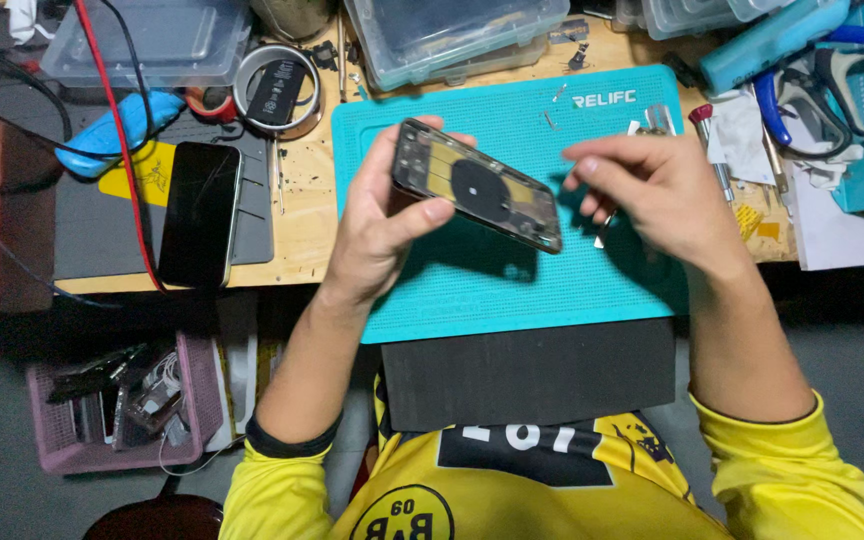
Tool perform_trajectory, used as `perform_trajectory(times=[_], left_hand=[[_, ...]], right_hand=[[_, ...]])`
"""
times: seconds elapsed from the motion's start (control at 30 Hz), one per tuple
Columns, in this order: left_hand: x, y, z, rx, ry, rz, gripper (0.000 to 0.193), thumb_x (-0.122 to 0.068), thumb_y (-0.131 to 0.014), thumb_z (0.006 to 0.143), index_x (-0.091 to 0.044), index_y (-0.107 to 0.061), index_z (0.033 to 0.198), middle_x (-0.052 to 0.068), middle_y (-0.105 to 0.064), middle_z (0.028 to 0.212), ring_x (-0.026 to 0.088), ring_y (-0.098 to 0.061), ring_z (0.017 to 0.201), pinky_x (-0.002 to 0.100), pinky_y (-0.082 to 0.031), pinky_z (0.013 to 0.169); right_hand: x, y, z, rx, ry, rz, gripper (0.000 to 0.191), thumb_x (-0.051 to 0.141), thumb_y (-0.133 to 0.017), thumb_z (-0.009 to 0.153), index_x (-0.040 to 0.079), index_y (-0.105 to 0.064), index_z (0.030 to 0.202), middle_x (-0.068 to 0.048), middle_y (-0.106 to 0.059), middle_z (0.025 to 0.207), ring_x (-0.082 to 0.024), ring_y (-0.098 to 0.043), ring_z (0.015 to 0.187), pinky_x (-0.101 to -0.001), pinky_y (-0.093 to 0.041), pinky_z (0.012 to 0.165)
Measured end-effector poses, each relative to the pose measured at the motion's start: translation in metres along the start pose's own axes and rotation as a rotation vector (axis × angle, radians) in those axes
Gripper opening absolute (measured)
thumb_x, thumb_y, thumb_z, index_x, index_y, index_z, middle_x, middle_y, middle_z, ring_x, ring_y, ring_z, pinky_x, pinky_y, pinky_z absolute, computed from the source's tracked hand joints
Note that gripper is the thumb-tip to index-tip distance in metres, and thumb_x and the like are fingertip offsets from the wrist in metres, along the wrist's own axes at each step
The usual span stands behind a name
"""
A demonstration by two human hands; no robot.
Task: The person disassembles a smartphone at a repair bench. They hold the phone frame, use a screwdriver to remove screws, pry at internal components with a small tool, peel adhesive and parts from the back housing, and place removed screws and parts on the mat before reaching for a storage container.
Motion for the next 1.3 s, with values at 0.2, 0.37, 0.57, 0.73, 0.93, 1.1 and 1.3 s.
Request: perform_trajectory(times=[0.2,0.37,0.57,0.73,0.93,1.1,1.3], left_hand=[[-0.019,0.02,0.002,-0.137,0.111,-0.178,0.065,-0.005,-0.072,0.092,0.0,-0.039,0.147,0.019,-0.058,0.139,0.028,-0.062,0.126,0.045,-0.053,0.112],[-0.012,0.015,0.004,-0.09,0.131,-0.173,0.065,-0.001,-0.07,0.093,-0.001,-0.038,0.149,0.018,-0.058,0.14,0.027,-0.061,0.128,0.043,-0.05,0.116],[-0.001,0.008,0.006,-0.017,0.148,-0.007,0.07,0.004,-0.074,0.088,-0.002,-0.038,0.148,0.017,-0.058,0.142,0.024,-0.058,0.13,0.037,-0.047,0.116],[-0.001,0.009,0.008,-0.002,0.148,0.012,0.069,0.005,-0.075,0.088,-0.001,-0.039,0.146,0.016,-0.057,0.143,0.023,-0.057,0.131,0.037,-0.046,0.116],[-0.004,0.004,0.014,-0.009,0.144,0.053,0.072,0.003,-0.072,0.09,-0.002,-0.036,0.152,0.015,-0.056,0.143,0.021,-0.06,0.127,0.035,-0.05,0.11],[-0.001,0.002,0.02,-0.068,0.185,0.153,0.061,-0.002,-0.064,0.094,-0.003,-0.037,0.149,0.013,-0.061,0.135,0.02,-0.066,0.104,0.035,-0.058,0.08],[0.004,0.004,0.023,-0.04,-0.038,0.401,0.037,0.0,-0.055,0.108,0.002,-0.048,0.144,0.014,-0.07,0.132,0.017,-0.068,0.12,0.033,-0.056,0.108]], right_hand=[[0.01,0.039,-0.001,-0.324,0.393,-0.711,0.012,0.003,-0.073,0.104,-0.001,-0.077,0.115,-0.013,-0.072,0.095,-0.02,-0.068,0.078,-0.0334,-0.051,0.073],[0.007,0.03,0.033,-0.16,0.613,-0.98,0.016,0.006,-0.08,0.096,0.002,-0.078,0.112,-0.016,-0.067,0.095,-0.033,-0.067,0.089,-0.0407,-0.053,0.08],[0.01,0.019,0.081,-0.022,0.705,-1.076,0.022,0.003,-0.076,0.09,0.005,-0.078,0.112,-0.016,-0.069,0.102,-0.036,-0.068,0.094,-0.0429,-0.055,0.085],[0.016,0.017,0.096,0.057,0.67,-1.061,0.015,0.007,-0.079,0.087,0.004,-0.077,0.102,-0.016,-0.069,0.099,-0.037,-0.068,0.091,-0.0451,-0.055,0.085],[0.016,0.016,0.099,0.067,0.658,-1.092,0.009,0.005,-0.074,0.092,0.0,-0.072,0.099,-0.018,-0.07,0.101,-0.038,-0.068,0.094,-0.0462,-0.054,0.086],[0.017,0.014,0.09,0.037,0.704,-1.078,0.013,0.008,-0.076,0.097,-0.002,-0.068,0.098,-0.019,-0.069,0.101,-0.036,-0.067,0.094,-0.0432,-0.054,0.085],[0.023,-0.006,0.047,0.029,0.388,-0.324,0.009,0.005,-0.074,0.098,-0.001,-0.068,0.103,-0.006,-0.071,0.095,-0.007,-0.066,0.086,-0.0238,-0.057,0.081]])
Point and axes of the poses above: each hand's wrist, its own z-axis towards the middle knuckle, its own y-axis out of the back of the hand, x = y × z, the point moved 1 cm from there along z, towards the middle knuckle
